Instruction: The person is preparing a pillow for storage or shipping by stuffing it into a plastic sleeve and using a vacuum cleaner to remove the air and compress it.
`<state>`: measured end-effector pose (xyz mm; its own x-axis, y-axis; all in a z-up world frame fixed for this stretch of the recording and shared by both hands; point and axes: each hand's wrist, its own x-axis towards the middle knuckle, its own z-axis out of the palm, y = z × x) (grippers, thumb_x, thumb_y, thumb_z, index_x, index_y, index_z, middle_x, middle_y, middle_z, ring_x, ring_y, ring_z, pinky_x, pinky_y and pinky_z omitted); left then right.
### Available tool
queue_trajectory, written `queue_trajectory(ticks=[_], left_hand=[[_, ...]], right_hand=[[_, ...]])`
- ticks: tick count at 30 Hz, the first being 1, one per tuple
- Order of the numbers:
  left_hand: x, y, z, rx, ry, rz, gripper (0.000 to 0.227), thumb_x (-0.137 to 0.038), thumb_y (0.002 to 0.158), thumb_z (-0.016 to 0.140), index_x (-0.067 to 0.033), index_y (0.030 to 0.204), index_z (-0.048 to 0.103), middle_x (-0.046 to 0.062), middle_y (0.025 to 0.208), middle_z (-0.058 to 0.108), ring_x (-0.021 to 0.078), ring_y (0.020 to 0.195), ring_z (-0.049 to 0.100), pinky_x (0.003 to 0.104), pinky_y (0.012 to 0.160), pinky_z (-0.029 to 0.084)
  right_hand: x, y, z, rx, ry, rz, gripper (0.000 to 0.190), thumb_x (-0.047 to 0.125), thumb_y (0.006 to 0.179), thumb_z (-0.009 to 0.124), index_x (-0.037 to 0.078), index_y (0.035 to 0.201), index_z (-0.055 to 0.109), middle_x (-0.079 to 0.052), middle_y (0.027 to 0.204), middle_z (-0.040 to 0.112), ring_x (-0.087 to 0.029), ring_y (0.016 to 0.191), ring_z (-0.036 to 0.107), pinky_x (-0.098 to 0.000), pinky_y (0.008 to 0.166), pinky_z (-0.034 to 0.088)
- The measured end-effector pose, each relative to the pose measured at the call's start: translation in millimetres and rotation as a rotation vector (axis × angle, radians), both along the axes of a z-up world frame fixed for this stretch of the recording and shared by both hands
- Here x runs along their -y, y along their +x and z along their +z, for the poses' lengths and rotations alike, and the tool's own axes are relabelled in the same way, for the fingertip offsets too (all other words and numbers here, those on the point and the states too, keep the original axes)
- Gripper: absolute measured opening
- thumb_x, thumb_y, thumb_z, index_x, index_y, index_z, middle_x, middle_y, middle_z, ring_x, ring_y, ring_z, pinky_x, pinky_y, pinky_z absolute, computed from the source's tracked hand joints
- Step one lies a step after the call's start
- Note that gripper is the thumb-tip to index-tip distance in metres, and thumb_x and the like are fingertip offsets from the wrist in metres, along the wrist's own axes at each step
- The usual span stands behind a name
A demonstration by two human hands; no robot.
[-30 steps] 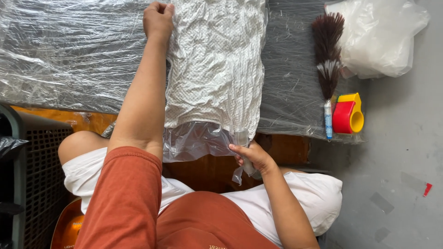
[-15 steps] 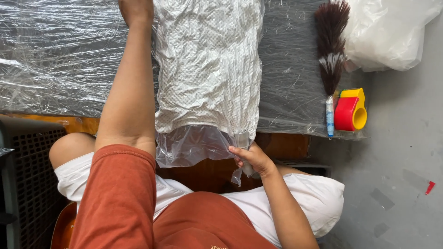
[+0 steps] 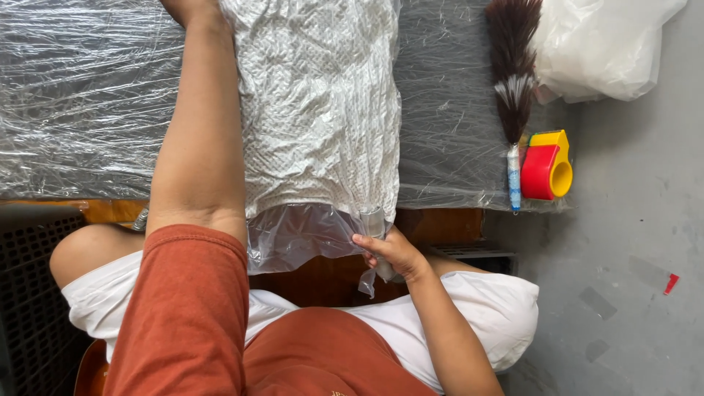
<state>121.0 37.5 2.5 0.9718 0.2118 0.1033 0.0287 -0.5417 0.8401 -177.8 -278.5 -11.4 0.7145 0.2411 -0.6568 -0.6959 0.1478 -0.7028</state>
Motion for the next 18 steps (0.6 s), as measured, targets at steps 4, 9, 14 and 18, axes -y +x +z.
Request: queue_trajectory(ticks=[4,9,14,18], left_hand=[[-7,-17,15,0.034,0.109,-0.103,0.025,-0.033,0.092,0.063,-0.0136,0.101,0.075,0.001,0.098,0.075,0.0121,0.078,0.07,0.032,0.077,0.057],[-3,-24,36,0.071,0.252,-0.244,0.026,-0.033,0.092,0.062,-0.0141,0.103,0.076,0.001,0.102,0.075,0.013,0.081,0.071,0.033,0.08,0.056],[18,-25,51,0.116,0.364,-0.38,0.026,-0.033,0.093,0.062,-0.0146,0.105,0.076,0.002,0.106,0.074,0.014,0.084,0.071,0.035,0.083,0.056],[41,-22,62,0.137,0.457,-0.488,0.027,-0.033,0.094,0.061,-0.015,0.107,0.076,0.002,0.109,0.074,0.0148,0.087,0.071,0.036,0.085,0.055]], right_hand=[[1,2,-4,-0.004,-0.009,0.018,0.025,0.008,0.085,0.083,-0.003,0.075,0.063,-0.015,0.048,0.053,-0.019,0.033,0.053,-0.0346,0.032,0.047],[2,2,-7,0.013,-0.002,0.04,0.026,0.011,0.085,0.084,-0.002,0.074,0.064,-0.014,0.048,0.055,-0.018,0.033,0.054,-0.0337,0.032,0.048],[-3,6,4,-0.005,-0.025,0.055,0.03,0.016,0.083,0.088,0.0,0.074,0.063,-0.015,0.05,0.057,-0.019,0.035,0.056,-0.0326,0.034,0.047],[-3,9,17,-0.002,-0.021,0.064,0.033,0.02,0.082,0.088,0.0,0.073,0.064,-0.015,0.05,0.058,-0.018,0.036,0.057,-0.0321,0.034,0.047]])
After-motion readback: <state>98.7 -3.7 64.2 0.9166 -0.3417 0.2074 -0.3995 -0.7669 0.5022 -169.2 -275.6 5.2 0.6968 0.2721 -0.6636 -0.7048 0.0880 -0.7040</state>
